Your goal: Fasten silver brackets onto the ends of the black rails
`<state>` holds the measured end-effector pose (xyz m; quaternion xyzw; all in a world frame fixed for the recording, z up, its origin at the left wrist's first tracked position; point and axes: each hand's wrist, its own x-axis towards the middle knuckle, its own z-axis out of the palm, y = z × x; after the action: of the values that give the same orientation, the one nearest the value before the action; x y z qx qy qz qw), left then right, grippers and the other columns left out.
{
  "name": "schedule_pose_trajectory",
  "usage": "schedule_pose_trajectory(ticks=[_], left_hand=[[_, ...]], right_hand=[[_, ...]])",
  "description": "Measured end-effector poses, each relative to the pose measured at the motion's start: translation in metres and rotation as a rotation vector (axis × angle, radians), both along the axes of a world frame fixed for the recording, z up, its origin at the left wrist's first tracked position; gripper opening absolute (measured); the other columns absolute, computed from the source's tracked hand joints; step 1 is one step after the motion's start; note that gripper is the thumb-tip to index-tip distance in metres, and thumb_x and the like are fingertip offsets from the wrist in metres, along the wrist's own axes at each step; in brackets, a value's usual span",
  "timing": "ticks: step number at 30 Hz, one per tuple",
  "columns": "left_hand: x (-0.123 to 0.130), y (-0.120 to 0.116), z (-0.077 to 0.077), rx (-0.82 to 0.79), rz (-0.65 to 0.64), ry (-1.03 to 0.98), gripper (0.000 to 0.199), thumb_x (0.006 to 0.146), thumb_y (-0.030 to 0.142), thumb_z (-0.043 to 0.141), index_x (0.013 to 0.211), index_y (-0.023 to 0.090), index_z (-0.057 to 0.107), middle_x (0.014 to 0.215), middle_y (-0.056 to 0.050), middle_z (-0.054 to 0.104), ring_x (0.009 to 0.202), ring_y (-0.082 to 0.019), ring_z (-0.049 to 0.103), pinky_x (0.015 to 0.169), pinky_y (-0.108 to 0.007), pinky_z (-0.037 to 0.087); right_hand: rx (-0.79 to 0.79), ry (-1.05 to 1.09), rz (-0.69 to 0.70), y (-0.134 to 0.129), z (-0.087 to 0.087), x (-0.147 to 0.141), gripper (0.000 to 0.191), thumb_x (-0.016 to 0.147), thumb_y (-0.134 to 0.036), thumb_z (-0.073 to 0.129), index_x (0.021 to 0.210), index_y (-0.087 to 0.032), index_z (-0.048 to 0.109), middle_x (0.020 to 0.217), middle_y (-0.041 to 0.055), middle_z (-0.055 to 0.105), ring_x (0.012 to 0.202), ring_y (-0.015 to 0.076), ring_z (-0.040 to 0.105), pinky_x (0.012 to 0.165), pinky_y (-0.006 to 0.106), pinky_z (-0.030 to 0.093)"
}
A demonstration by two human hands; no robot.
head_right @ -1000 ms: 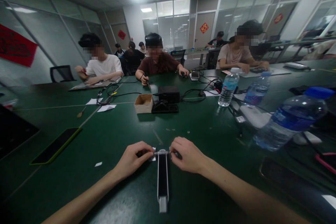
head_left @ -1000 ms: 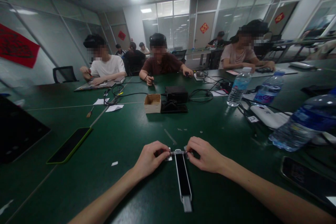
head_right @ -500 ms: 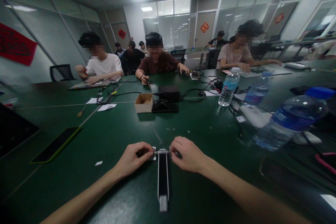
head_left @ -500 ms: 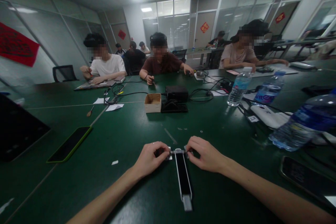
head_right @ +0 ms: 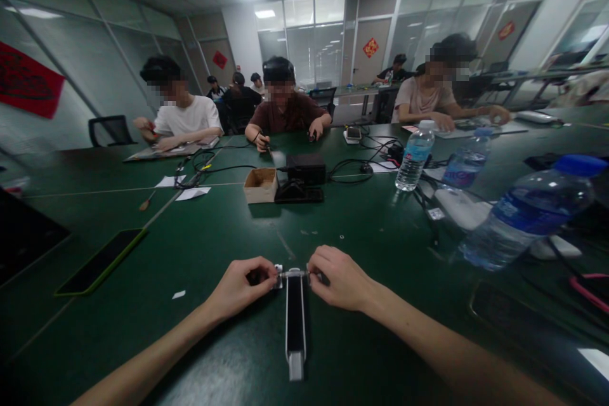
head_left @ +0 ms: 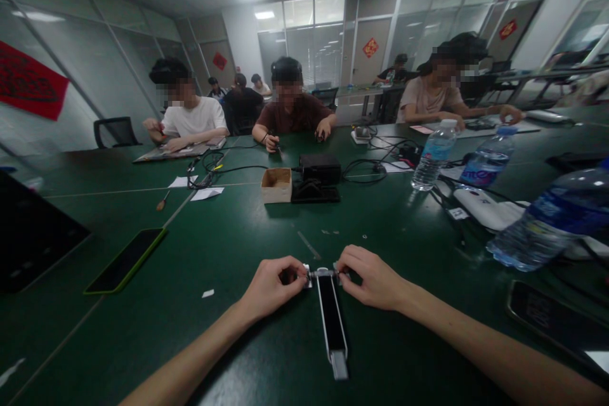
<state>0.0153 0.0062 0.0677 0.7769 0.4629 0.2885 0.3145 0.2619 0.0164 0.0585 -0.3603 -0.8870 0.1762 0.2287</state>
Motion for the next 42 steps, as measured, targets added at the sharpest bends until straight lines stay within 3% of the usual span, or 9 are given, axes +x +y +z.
schedule_pose_trajectory(ticks=[9, 30, 35, 42], left_hand=[[-0.0015, 0.0017, -0.004, 0.099, 0.02, 0.037, 0.012, 0.082, 0.024, 0.061, 0.085, 0.019, 0.072, 0.075, 0.0, 0.068, 0.062, -0.013, 0.056, 0.06, -0.022, 0.041], [-0.003, 0.0026, -0.0035, -0.034, 0.009, 0.012, 0.013, 0.085, 0.027, 0.062, 0.088, 0.019, 0.073, 0.081, 0.0, 0.072, 0.068, -0.014, 0.06, 0.064, -0.023, 0.042], [-0.0036, 0.0019, -0.0008, -0.007, -0.028, 0.047, 0.018, 0.082, 0.022, 0.064, 0.097, 0.022, 0.075, 0.081, 0.0, 0.072, 0.067, -0.014, 0.06, 0.064, -0.023, 0.042], [-0.0016, 0.0021, 0.0015, -0.007, 0.001, 0.032, 0.013, 0.081, 0.022, 0.067, 0.091, 0.022, 0.075, 0.08, 0.0, 0.071, 0.068, -0.014, 0.06, 0.064, -0.023, 0.043]], right_hand=[[0.027, 0.001, 0.004, 0.0018, -0.0011, 0.0001, 0.005, 0.084, -0.012, 0.054, 0.083, -0.015, 0.058, 0.084, 0.0046, 0.058, 0.075, 0.0156, 0.052, 0.066, 0.029, 0.045], [0.019, -0.033, -0.02, 0.0002, 0.0016, -0.0016, 0.006, 0.084, -0.013, 0.053, 0.081, -0.015, 0.057, 0.082, 0.004, 0.057, 0.073, 0.0152, 0.051, 0.064, 0.028, 0.043], [0.013, -0.044, -0.025, 0.0004, 0.0015, -0.0016, 0.005, 0.084, -0.013, 0.054, 0.081, -0.016, 0.057, 0.083, 0.0039, 0.057, 0.073, 0.0148, 0.051, 0.064, 0.027, 0.043], [0.03, -0.042, -0.025, 0.001, 0.0006, -0.0024, 0.005, 0.083, -0.012, 0.055, 0.08, -0.016, 0.057, 0.081, 0.0035, 0.057, 0.072, 0.015, 0.051, 0.063, 0.027, 0.043]])
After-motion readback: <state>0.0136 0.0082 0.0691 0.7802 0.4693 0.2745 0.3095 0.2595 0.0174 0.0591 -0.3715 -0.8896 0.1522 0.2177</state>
